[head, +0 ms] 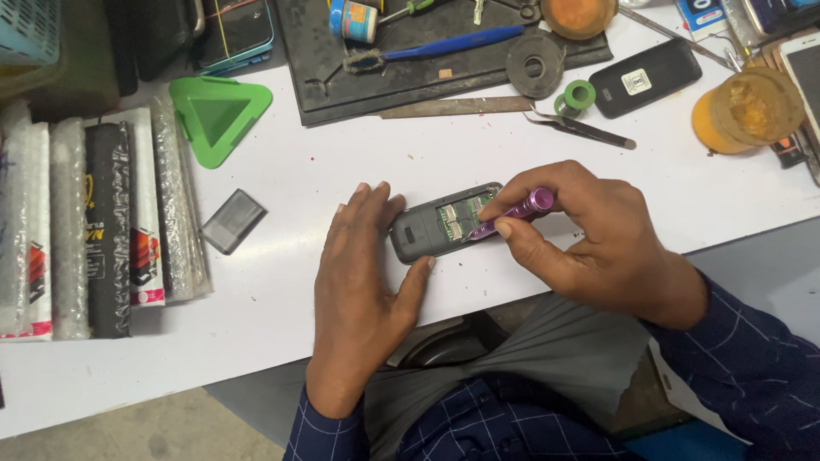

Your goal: The person solders a small component onto a mobile phone circuit board using a soldering iron, holding the board steady with the other hand. They then place the board into the phone housing, press it into place, and snap the back cover closed before setting the phone on the workbench.

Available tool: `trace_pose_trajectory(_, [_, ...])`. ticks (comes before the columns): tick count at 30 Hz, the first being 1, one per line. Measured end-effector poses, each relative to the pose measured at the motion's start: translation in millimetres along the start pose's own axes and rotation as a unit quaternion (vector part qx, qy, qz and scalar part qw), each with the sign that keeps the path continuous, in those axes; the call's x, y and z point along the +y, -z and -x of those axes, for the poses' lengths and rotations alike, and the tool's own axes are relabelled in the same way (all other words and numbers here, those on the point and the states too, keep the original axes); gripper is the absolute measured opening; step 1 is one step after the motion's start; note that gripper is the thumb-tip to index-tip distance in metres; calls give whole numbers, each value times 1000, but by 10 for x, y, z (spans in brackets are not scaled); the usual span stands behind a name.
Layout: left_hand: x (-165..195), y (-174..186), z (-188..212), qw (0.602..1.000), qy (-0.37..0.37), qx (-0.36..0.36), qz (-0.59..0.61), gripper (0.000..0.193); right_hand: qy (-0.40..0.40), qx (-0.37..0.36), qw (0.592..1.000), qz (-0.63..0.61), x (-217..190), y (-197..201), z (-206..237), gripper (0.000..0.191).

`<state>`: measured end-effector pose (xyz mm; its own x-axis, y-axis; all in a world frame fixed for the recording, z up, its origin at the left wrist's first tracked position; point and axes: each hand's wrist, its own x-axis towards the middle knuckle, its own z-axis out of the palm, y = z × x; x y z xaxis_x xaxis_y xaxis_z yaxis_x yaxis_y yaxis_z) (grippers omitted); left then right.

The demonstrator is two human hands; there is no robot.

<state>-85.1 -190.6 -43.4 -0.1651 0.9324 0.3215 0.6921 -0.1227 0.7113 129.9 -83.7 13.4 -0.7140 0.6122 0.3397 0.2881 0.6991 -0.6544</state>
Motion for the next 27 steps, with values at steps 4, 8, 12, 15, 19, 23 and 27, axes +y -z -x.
trace_pose_trajectory(4, [-16, -4, 0, 1000, -6, 8, 6, 74, 43, -39, 998, 7, -27, 53, -64, 24])
trace_pose_trajectory(8, [-22, 0, 10, 1000, -9, 8, 3, 74, 45, -118, 992, 27, -105, 164, -186, 23])
trace_pose_trajectory(12, [-29, -5, 18, 1000, -14, 13, 6, 73, 50, -203, 975, 69, -273, 290, -390, 16])
trace_pose_trajectory(15, [-30, -10, 33, 1000, -15, 14, 6, 72, 39, -299, 916, 265, -421, 336, -595, 27])
trace_pose_trajectory(19, [-20, -20, 35, 1000, -14, 12, 5, 72, 32, -381, 849, 365, -596, 299, -811, 31])
trace_pose_trajectory(23, [-13, -4, 30, 1000, -12, 10, 3, 72, 69, -440, 787, 427, -671, 188, -918, 20])
trace_pose_trajectory(27, [-12, 4, 34, 1000, -11, 15, 12, 74, 207, -364, 854, 310, -678, 180, -954, 34])
